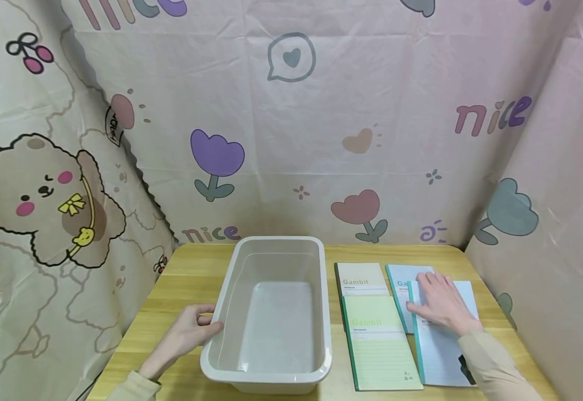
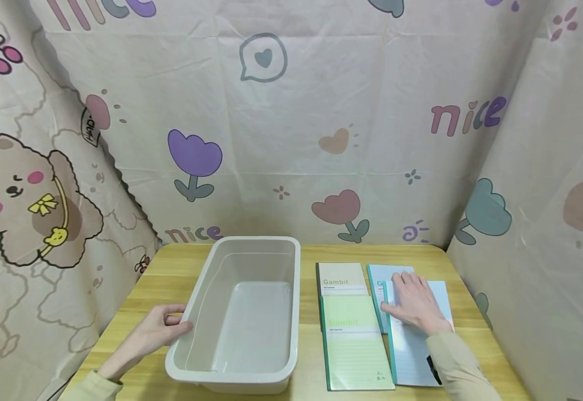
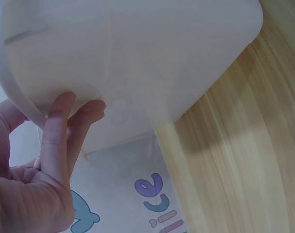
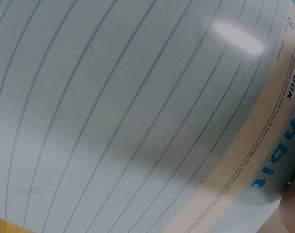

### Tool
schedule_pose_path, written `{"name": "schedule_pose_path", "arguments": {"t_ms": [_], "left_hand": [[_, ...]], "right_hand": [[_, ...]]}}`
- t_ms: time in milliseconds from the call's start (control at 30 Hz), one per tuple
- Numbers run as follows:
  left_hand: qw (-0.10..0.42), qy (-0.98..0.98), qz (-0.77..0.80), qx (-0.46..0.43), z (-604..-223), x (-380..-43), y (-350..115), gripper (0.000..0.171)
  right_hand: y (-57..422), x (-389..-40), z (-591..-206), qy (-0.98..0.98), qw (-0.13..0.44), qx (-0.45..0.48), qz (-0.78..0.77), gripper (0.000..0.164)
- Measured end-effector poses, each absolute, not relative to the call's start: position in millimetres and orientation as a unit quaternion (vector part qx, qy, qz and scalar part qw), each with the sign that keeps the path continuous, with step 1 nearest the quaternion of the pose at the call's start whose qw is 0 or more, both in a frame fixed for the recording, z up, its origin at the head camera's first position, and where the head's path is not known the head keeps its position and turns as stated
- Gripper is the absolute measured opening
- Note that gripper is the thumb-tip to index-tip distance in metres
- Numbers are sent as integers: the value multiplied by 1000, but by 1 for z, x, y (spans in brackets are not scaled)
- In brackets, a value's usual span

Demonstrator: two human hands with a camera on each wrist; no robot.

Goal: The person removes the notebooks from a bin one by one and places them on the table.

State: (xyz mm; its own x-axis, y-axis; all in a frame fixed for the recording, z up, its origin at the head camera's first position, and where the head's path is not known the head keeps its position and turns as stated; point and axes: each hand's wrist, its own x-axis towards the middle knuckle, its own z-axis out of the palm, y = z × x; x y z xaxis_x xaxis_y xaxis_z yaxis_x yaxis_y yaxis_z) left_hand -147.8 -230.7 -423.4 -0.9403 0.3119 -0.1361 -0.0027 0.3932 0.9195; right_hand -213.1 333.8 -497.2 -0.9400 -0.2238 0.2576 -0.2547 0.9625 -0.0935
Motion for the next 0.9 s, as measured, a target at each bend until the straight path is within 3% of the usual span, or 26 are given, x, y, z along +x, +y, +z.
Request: {"name": "schedule_pose_path", "arguments": {"t_ms": [300,633,767,900], "left_hand": [[149,819,546,98,-424,-151,-229,51],[150,819,547,86,-430,-159,-237,64],[95,845,522,71,-437,-165,-243,58],[-6,898,435,65,-448,-177,-251,53]], "right_hand": [[341,-213,-517,-985,93,119,81,68],[341,-208,-517,-985,104,87,103,70],[338,-201,-513,-983,116,79,115,69],[335,-194,-508,-980,145,73,115,70]]}}
